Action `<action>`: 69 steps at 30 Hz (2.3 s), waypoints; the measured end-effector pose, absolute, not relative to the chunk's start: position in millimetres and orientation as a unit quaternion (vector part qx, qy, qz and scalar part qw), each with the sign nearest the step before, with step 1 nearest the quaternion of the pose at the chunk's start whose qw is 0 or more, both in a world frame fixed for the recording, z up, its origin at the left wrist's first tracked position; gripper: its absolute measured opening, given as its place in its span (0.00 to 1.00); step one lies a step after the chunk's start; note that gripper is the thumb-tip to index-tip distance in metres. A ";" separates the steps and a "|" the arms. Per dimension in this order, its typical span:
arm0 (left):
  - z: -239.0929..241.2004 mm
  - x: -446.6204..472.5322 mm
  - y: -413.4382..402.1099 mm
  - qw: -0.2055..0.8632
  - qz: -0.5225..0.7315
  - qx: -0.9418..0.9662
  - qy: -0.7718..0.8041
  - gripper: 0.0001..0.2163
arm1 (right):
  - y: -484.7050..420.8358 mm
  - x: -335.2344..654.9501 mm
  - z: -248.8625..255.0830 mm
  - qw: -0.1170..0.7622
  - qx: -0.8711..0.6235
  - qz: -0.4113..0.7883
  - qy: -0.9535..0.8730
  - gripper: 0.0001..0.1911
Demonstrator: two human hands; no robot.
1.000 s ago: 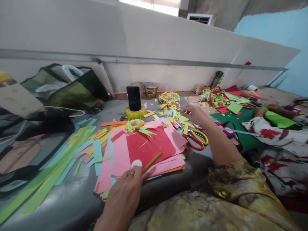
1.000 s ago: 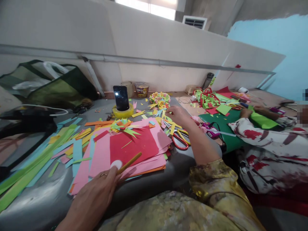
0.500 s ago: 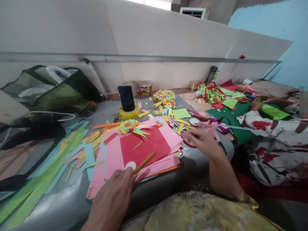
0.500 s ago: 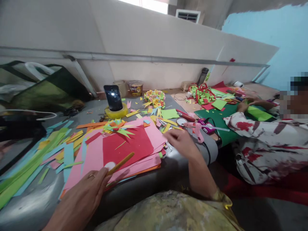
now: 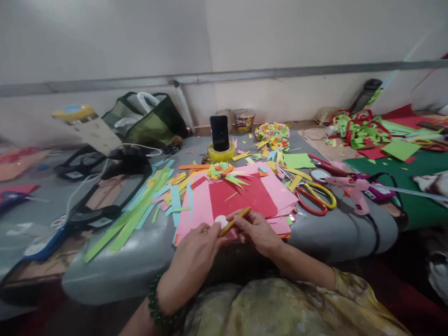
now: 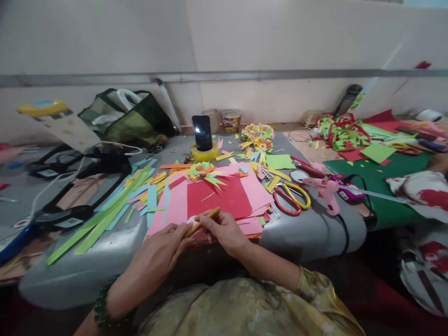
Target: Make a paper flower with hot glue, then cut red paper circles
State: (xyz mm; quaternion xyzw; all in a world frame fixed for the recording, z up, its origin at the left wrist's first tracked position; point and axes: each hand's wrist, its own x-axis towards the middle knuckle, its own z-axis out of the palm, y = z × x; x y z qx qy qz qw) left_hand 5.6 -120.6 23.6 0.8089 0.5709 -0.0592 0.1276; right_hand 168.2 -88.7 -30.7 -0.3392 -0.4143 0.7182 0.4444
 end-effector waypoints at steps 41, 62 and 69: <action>-1.5 23.8 -135.7 0.031 0.006 0.844 0.535 0.09 | -76.4 217.4 42.2 0.527 -0.390 0.477 -0.585 0.17; -4.9 30.4 -147.1 0.054 -0.048 0.846 0.529 0.13 | -6.2 146.1 2.5 0.201 -0.355 0.546 -0.732 0.21; -6.1 29.1 -148.1 0.040 -0.056 0.847 0.527 0.13 | -5.8 144.3 -1.1 0.180 -0.346 0.574 -0.720 0.21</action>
